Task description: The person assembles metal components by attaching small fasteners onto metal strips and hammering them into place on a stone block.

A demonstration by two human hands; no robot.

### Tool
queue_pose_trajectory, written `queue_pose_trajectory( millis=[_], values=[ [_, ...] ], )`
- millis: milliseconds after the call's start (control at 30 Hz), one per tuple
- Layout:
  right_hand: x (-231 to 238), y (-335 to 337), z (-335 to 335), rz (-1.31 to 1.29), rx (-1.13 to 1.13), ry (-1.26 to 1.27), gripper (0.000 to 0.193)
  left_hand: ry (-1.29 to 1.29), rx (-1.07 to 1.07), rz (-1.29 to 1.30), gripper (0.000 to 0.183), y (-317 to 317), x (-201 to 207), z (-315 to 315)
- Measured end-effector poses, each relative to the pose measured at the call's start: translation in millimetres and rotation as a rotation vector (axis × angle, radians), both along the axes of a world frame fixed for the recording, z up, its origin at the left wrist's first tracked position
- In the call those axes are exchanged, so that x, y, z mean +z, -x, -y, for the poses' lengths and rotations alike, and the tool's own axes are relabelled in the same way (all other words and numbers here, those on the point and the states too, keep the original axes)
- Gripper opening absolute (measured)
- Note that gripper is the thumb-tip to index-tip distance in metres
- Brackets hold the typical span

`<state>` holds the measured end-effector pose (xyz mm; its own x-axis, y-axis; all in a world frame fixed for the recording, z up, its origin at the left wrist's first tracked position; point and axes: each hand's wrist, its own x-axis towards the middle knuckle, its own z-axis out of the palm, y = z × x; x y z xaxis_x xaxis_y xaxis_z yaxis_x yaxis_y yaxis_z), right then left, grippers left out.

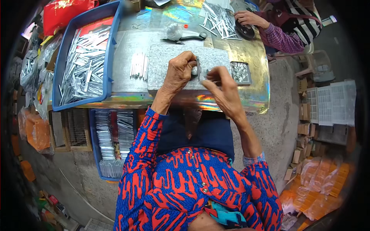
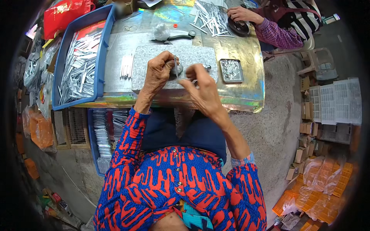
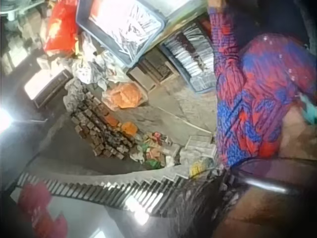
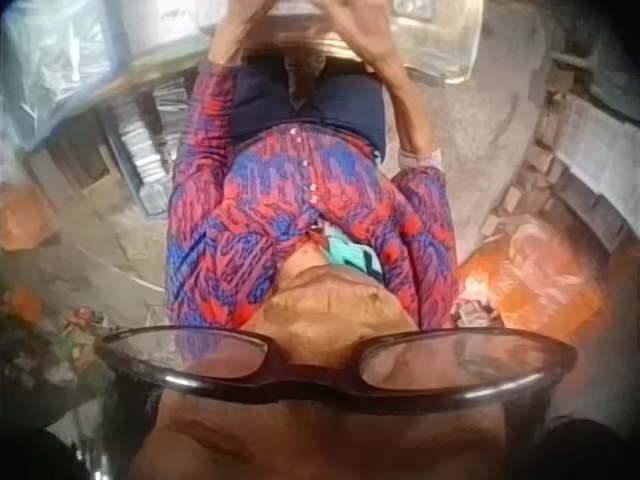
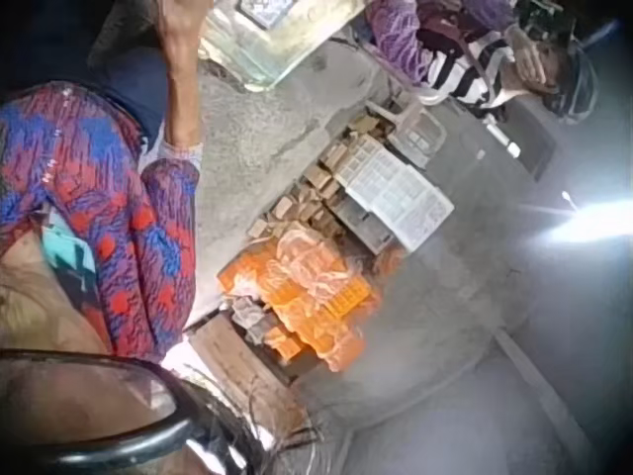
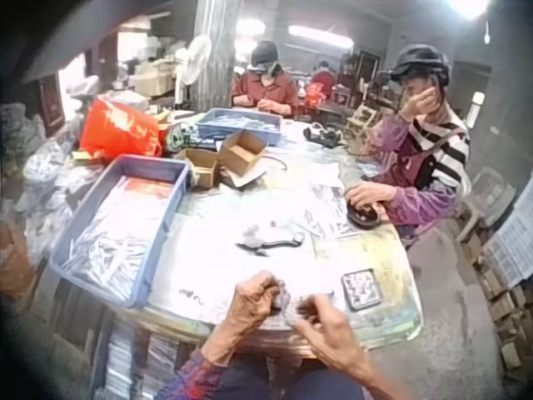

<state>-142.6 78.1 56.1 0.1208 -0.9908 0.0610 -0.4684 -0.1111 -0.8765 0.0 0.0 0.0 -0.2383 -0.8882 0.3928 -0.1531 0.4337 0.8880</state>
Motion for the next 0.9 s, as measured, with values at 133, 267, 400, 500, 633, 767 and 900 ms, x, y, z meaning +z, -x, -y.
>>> queue_pose_trajectory(
  millis=[133, 267, 400, 500, 633, 767, 900],
  values=[
    [-10.3, 33.9, -35.1, -0.407, -0.209, 0.227, 0.031, 0.015, 0.006, -0.031, 0.005, 1.1, -1.9, -6.9],
    [-30.5, 47.1, -53.8, -0.067, -0.256, -0.207, 0.029, 0.099, -0.013, -0.002, 0.005, 2.7, -0.5, -2.0],
    [-29.9, 40.8, -54.5, 0.938, -0.164, -0.619, 0.027, 0.098, -0.001, 0.006, 0.005, -0.2, 0.7, -3.8],
    [-11.3, 38.0, -54.1, 0.629, -0.274, -0.523, 0.028, 0.127, 0.003, 0.016, 0.005, 0.0, -1.8, -2.9],
    [2.6, 26.7, -43.4, 0.141, -0.246, 0.0, 0.023, 0.113, -0.009, 0.007, 0.005, 1.1, 0.2, -3.3],
    [53.0, 17.4, -38.9, -0.162, -0.155, 0.37, 0.017, 0.074, -0.006, -0.012, 0.005, -2.2, -2.4, -4.6],
    [42.6, 11.1, -48.0, 0.013, -0.303, 0.653, 0.016, 0.076, 0.004, -0.032, 0.005, -3.3, -1.9, -4.4]
  ],
)
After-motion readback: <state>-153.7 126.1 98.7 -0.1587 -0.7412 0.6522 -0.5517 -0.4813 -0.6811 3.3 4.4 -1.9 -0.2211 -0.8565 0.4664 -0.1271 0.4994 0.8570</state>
